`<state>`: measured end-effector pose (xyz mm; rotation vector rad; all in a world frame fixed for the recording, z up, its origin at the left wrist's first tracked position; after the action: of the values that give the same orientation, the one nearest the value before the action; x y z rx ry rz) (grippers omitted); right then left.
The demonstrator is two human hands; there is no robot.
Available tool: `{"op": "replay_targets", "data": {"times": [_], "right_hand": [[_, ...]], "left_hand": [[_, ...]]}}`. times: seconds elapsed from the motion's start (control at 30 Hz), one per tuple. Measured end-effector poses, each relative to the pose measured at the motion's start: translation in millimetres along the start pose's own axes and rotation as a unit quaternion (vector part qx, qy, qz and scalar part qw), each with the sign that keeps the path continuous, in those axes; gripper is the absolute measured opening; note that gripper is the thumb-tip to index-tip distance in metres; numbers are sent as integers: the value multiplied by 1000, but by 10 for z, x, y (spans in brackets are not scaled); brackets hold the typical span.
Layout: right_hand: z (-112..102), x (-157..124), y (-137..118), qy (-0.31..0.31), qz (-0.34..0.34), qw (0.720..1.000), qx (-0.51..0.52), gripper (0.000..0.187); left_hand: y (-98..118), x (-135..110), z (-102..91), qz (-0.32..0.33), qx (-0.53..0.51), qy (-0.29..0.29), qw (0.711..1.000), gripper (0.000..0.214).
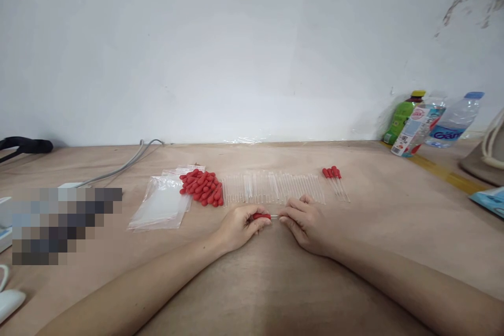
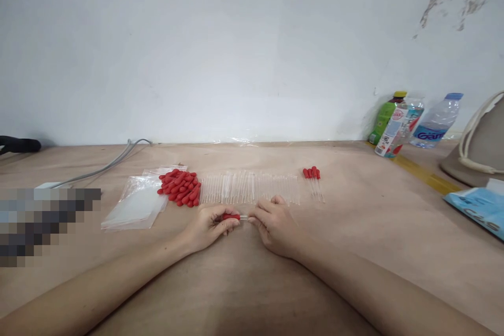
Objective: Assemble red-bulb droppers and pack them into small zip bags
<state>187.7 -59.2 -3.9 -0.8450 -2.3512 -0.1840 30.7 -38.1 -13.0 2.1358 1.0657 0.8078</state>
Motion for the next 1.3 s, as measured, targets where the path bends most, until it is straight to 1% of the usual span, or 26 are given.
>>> {"op": "replay_targets", "data": {"times": [0.23, 0.43, 0.63, 0.77, 0.87, 0.9, 0.97, 1.03, 1.07, 1.1, 1.13, 1.17, 1.2, 1.23, 1.3], "right_hand": [[55, 31, 5, -5, -5, 999, -34, 26], [175, 41, 42, -16, -14, 999, -36, 28], [216, 55, 68, -16, -14, 1000, -15, 27], [172, 83, 40, -48, -10, 999, 6, 25], [77, 112, 2, -83, -4, 996, 5, 25], [34, 124, -1, -94, -2, 996, 1, 25], [-68, 152, 40, -109, 8, 994, -11, 25], [-187, 180, 181, -112, 49, 992, -23, 24], [-251, 187, 300, -109, 92, 989, -28, 23], [-312, 183, 445, -106, 148, 983, -28, 24], [-371, 163, 614, -102, 222, 969, -30, 25], [-435, 125, 789, -89, 301, 948, -51, 26], [-493, 79, 946, -79, 362, 925, -84, 27], [-534, 33, 1079, -74, 405, 904, -110, 28], [-555, -60, 1277, -84, 458, 875, -134, 32]], "left_hand": [[-2, 5, -3, 0, 4, -8, 1000, 21], [13, 12, -17, 26, 54, -5, 998, 21], [2, 27, -23, 47, 94, 15, 994, 20], [29, 11, -47, 73, 113, 33, 990, 18], [36, -12, -77, 80, 117, 54, 988, 18], [29, -20, -91, 79, 111, 66, 988, 20], [1, -36, -120, 71, 90, 93, 989, 32], [-37, -46, -140, 56, 71, 112, 990, 43], [-52, -48, -143, 49, 68, 113, 990, 45], [-62, -48, -140, 43, 69, 109, 991, 45], [-65, -47, -135, 41, 73, 103, 991, 45], [-62, -45, -127, 43, 79, 95, 991, 44], [-53, -43, -119, 47, 85, 86, 992, 43], [-42, -41, -111, 53, 90, 78, 991, 40], [-19, -38, -100, 61, 100, 65, 991, 35]]}}
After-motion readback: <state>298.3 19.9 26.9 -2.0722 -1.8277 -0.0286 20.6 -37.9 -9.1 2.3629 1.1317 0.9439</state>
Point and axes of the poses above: each hand's wrist, its own x-axis towards the middle knuckle, its own z-axis out of the palm, y = z × x, the point moved 4 cm from there along x, towards the middle knuckle, and after that the axes turned 2 degrees about -z, right-handed, at the moved point
